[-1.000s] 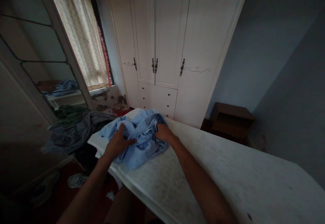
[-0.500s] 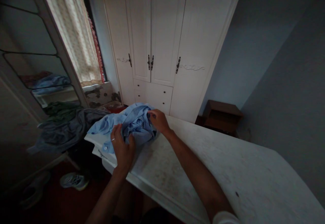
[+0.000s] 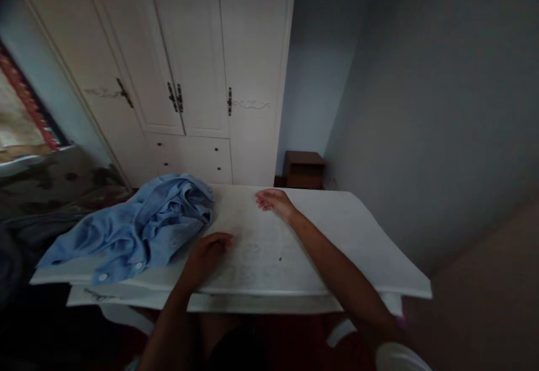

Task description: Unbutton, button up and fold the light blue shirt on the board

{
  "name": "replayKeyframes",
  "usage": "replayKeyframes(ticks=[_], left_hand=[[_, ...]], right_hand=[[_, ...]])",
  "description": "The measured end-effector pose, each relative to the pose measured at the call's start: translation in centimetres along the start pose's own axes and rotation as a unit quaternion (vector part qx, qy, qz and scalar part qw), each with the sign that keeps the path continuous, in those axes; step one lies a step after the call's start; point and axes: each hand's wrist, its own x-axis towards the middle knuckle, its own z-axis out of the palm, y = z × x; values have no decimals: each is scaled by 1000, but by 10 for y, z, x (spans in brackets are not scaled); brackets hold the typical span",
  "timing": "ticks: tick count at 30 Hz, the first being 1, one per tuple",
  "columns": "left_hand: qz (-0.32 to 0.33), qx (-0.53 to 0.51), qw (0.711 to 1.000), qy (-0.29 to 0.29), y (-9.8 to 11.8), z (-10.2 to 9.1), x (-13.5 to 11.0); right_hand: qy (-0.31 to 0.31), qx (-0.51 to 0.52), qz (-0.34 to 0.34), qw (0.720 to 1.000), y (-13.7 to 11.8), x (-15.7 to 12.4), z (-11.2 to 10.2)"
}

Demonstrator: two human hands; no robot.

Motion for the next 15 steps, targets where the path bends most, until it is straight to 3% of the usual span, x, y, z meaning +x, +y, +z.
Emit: replayKeyframes(ticks=[2, 4, 15], left_hand=[[-16, -22, 1000, 7, 1, -2, 1], [-22, -23, 999, 15, 1, -3, 2], [-20, -63, 997, 27, 3, -6, -4]], right_hand=[[85, 121, 49, 988, 10, -13, -25], [126, 155, 61, 978, 19, -22, -41], [144, 91, 14, 985, 38, -23, -49]])
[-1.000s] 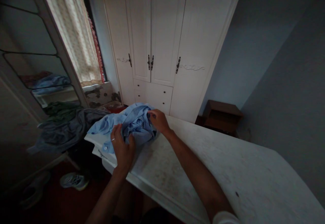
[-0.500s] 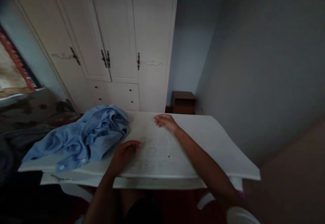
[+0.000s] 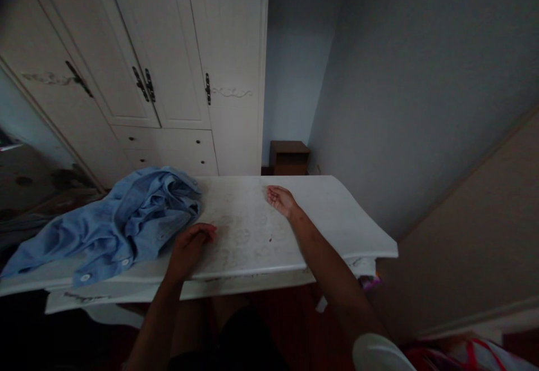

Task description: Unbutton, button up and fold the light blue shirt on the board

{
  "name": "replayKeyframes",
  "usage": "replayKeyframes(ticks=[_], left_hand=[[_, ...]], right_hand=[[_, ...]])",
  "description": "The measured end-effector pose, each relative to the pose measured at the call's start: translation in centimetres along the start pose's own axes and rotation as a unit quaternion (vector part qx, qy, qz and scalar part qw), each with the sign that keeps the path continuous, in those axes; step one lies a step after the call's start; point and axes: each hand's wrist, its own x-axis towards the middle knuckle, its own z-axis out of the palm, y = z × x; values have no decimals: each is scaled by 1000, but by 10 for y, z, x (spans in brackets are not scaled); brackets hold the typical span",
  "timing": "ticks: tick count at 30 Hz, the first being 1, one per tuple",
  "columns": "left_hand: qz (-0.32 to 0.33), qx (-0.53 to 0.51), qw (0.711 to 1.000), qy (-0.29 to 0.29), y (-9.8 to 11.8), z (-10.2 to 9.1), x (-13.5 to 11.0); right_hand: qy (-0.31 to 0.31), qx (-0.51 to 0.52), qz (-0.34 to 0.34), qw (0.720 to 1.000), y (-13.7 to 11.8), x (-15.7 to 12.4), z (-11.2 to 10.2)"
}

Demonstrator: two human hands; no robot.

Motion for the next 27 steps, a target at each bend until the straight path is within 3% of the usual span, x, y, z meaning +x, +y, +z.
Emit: replayKeyframes(ticks=[6, 10, 16, 20, 23, 27], left_hand=[[-16, -30, 999, 29, 4, 0, 0], [-11, -14, 1000, 15, 2, 3, 1], [3, 74, 997, -26, -1, 6, 2], [48, 168, 984, -38, 4, 12, 2], [74, 195, 977, -53, 14, 28, 2], [83, 146, 977, -131, 31, 73, -2]], right_hand=[[-44, -143, -56, 987, 16, -8, 18], [-65, -217, -82, 970, 22, -13, 28], [-54, -224, -75, 970, 16, -11, 26], [-24, -182, -65, 981, 9, -9, 20], [-9, -157, -61, 986, 6, -10, 19], [-18, -147, -54, 987, 6, -12, 20]])
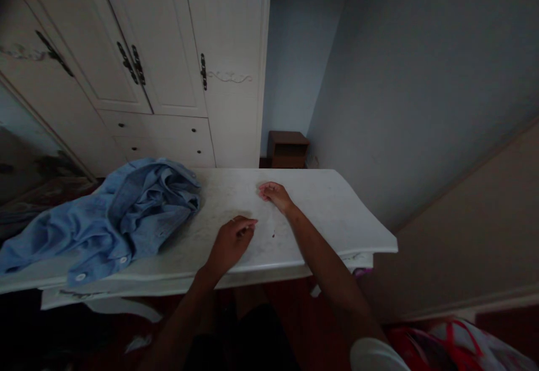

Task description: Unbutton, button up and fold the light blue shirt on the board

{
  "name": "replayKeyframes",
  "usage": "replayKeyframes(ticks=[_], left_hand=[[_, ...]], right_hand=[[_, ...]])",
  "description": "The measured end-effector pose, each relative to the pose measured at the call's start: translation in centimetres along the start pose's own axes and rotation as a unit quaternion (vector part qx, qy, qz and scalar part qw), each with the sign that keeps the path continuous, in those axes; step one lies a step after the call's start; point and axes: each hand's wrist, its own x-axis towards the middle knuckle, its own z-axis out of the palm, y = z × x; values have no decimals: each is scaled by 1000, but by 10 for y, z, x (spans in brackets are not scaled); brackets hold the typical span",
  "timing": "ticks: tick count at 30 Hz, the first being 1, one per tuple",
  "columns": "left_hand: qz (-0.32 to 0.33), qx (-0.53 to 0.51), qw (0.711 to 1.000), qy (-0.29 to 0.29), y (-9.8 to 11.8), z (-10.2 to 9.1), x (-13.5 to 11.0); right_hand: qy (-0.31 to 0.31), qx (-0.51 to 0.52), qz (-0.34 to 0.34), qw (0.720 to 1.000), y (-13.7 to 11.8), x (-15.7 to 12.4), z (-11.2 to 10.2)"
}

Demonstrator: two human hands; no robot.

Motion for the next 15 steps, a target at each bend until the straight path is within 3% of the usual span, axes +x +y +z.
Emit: replayKeyframes(ticks=[4, 8, 15], left_hand=[[26, -57, 997, -37, 25, 47, 12], [43, -63, 996, -50, 35, 83, 15], [39, -66, 997, -24, 35, 102, 7]], right_hand=[[-5, 3, 1, 1000, 0, 0, 1], [-10, 0, 6, 1000, 0, 3, -1], [22, 20, 22, 999, 3, 8, 2]])
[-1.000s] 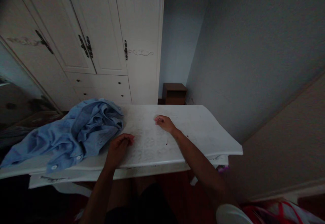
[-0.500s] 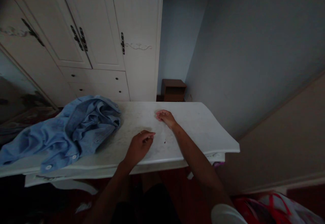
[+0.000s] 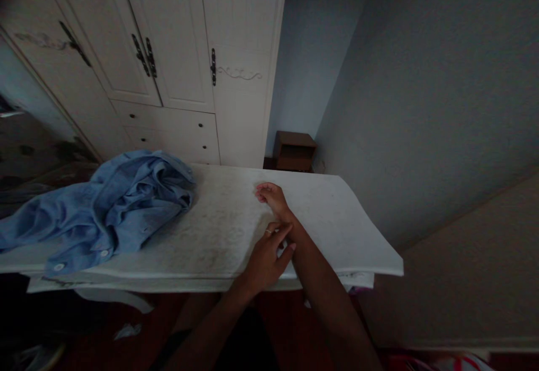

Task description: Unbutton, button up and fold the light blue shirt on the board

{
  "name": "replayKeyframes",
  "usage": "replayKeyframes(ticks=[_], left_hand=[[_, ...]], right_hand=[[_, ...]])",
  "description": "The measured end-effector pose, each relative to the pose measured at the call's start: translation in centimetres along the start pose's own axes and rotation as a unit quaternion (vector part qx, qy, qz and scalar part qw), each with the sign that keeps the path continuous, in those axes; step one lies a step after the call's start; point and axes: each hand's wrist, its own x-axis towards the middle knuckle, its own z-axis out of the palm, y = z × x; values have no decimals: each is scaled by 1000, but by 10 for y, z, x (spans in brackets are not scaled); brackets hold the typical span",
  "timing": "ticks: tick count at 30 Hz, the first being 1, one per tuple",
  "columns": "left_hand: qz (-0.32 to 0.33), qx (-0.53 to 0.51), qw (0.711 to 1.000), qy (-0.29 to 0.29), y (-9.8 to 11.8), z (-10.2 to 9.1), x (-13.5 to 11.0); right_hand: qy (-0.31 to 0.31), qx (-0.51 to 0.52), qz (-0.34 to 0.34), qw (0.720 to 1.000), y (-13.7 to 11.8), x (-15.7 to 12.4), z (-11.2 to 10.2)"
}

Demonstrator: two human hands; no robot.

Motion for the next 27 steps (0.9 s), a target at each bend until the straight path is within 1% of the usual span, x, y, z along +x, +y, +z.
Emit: replayKeyframes(ticks=[4, 15, 18, 21, 24, 27], left_hand=[[-8, -28, 999, 14, 0, 0, 0], [-10, 2, 1000, -9, 3, -4, 2], [-11, -10, 1000, 5, 4, -4, 1], [-14, -28, 999, 31, 3, -2, -1], [-42, -31, 996, 66, 3, 0, 1], [-106, -39, 989, 92, 3, 0, 6]], right_hand=[[-5, 7, 0, 1000, 2, 3, 2], [11, 17, -3, 1000, 2, 2, 1], [14, 17, -2, 1000, 1, 3, 3], [22, 22, -3, 1000, 1, 4, 3], [30, 23, -2, 999, 0, 4, 4], [44, 20, -7, 999, -2, 3, 7]])
